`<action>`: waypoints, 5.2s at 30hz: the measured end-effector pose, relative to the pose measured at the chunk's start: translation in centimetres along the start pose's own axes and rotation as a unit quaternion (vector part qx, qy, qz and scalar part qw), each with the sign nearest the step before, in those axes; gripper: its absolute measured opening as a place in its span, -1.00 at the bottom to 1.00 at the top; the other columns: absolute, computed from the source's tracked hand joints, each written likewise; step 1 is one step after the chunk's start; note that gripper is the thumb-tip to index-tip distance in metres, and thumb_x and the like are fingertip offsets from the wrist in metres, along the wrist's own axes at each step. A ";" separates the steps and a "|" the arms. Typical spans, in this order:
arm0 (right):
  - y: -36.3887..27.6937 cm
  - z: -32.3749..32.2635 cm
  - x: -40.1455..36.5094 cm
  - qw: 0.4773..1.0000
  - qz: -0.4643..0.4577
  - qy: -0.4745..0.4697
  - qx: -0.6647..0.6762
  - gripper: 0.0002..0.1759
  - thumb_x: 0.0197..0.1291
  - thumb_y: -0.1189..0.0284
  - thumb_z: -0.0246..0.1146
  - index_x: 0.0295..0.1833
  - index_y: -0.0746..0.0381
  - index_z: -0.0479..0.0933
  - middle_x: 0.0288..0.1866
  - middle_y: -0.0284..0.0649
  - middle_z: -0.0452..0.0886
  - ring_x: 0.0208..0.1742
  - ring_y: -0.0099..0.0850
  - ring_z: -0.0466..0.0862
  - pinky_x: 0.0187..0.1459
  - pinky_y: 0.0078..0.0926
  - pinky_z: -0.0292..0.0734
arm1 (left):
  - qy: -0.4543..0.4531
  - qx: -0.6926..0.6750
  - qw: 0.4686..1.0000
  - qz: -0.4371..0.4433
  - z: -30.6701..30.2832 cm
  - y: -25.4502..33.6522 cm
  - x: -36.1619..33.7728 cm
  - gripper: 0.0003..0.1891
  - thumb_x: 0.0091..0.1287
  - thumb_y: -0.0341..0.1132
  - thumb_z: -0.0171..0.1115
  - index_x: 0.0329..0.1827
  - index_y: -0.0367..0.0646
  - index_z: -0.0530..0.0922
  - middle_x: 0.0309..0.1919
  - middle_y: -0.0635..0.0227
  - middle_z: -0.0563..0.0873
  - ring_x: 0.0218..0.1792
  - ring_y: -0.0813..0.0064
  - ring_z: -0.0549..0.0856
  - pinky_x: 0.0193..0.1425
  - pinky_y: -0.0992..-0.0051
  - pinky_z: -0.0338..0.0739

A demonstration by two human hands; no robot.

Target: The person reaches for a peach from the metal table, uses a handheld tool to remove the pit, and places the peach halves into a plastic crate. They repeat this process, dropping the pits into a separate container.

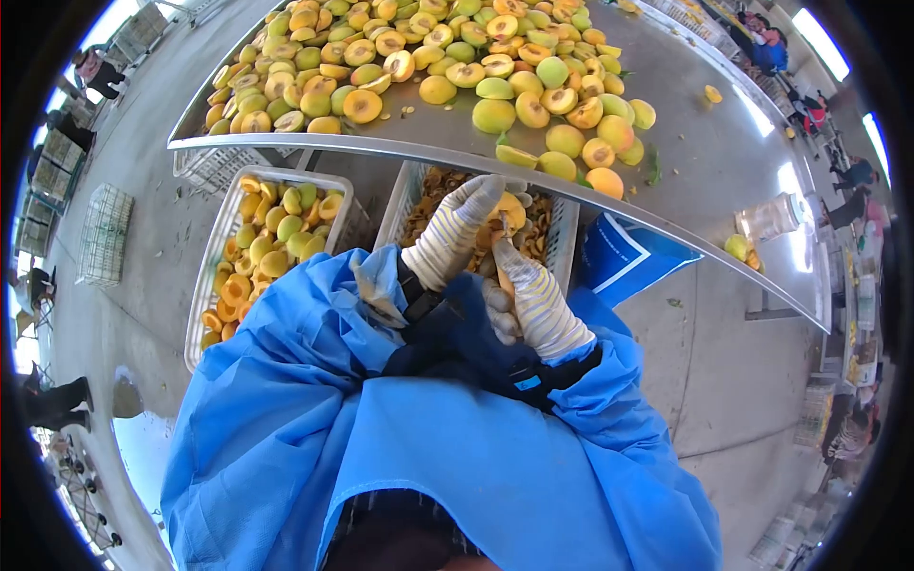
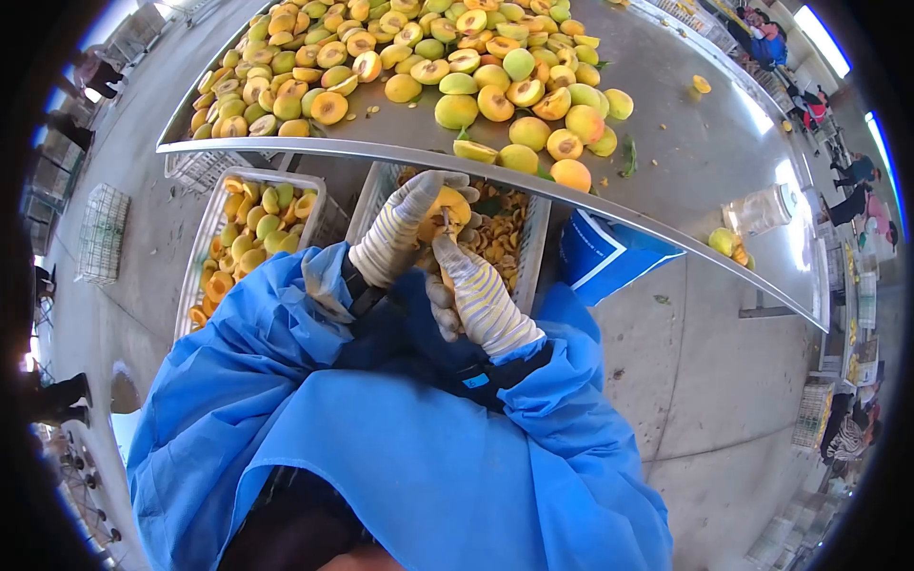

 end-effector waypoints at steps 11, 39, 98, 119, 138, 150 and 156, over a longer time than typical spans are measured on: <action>0.3 0.1 -0.5 0.997 0.042 -0.035 0.059 -0.52 0.36 -0.15 0.15 -0.22 0.08 0.43 -0.67 -0.46 0.32 -0.81 -0.61 0.29 -0.80 -0.63 0.16 | 0.031 0.115 0.993 0.017 -1.0 -0.5 0.2 -0.60 0.42 -0.04 0.29 0.08 -0.19 0.66 -0.06 0.34 0.75 -0.17 0.55 0.71 -0.05 0.51 0.63; 0.0 0.8 -2.6 0.978 0.063 -0.102 0.173 -0.54 0.38 -0.13 0.13 -0.19 0.06 0.50 -0.69 -0.47 0.33 -0.84 -0.62 0.30 -0.83 -0.65 0.18 | -0.162 0.078 0.982 -0.065 1.8 0.9 -0.3 -0.48 0.36 0.05 0.31 0.22 -0.12 0.54 0.07 0.18 0.67 -0.01 0.25 0.72 0.09 0.25 0.66; -2.9 -2.2 -1.0 0.962 -0.232 0.120 -0.076 -0.64 0.39 0.07 0.23 0.01 0.11 0.43 -0.65 -0.40 0.36 -0.78 -0.54 0.37 -0.77 -0.56 0.28 | -0.012 -0.173 0.983 0.055 0.0 3.4 -2.0 -0.42 0.12 -0.54 0.16 0.30 -0.17 0.38 0.08 0.15 0.59 0.13 0.19 0.63 0.28 0.22 0.58; -2.1 -2.8 -2.9 0.936 -0.237 0.167 -0.201 -0.52 0.40 0.05 0.19 0.20 0.19 0.44 -0.48 -0.41 0.36 -0.62 -0.64 0.37 -0.64 -0.68 0.31 | 0.453 0.134 0.873 0.119 -29.4 18.6 -24.8 -0.59 0.25 -0.45 0.23 0.19 -0.11 0.55 -0.01 0.28 0.67 -0.02 0.32 0.67 0.05 0.27 0.64; -0.6 -0.2 -0.3 0.923 -0.198 0.170 -0.283 -0.61 0.45 0.12 0.14 0.14 0.20 0.40 -0.49 -0.38 0.39 -0.62 -0.64 0.41 -0.63 -0.69 0.35 | 0.316 0.694 0.529 -0.372 -30.4 7.3 -40.6 -0.71 0.13 -0.22 0.40 -0.07 0.01 0.73 -0.04 0.18 0.69 0.01 0.06 0.65 0.17 0.20 0.52; -0.5 -1.9 -0.7 0.922 -0.216 0.189 -0.261 -0.53 0.42 0.12 0.19 0.23 0.23 0.41 -0.54 -0.37 0.39 -0.69 -0.62 0.36 -0.69 -0.67 0.30 | 0.334 0.733 0.493 -0.328 -29.9 6.4 -38.2 -0.54 0.15 -0.23 0.39 0.15 -0.08 0.60 -0.04 0.07 0.65 0.03 0.00 0.65 0.15 0.22 0.56; -0.4 -1.1 -0.6 0.931 -0.211 0.166 -0.248 -0.54 0.42 0.14 0.19 0.25 0.21 0.40 -0.54 -0.36 0.40 -0.67 -0.62 0.39 -0.67 -0.66 0.35 | 0.207 0.653 0.596 -0.419 -31.0 4.2 -40.0 -0.28 -0.01 -0.06 0.55 0.26 -0.05 0.53 -0.04 0.04 0.70 0.05 0.05 0.68 0.17 0.20 0.54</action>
Point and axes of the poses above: each hand's wrist, its own x-axis towards the middle knuckle, its own z-axis out of the palm, y = z × x, the point moved 6 cm from there along x, towards the middle knuckle
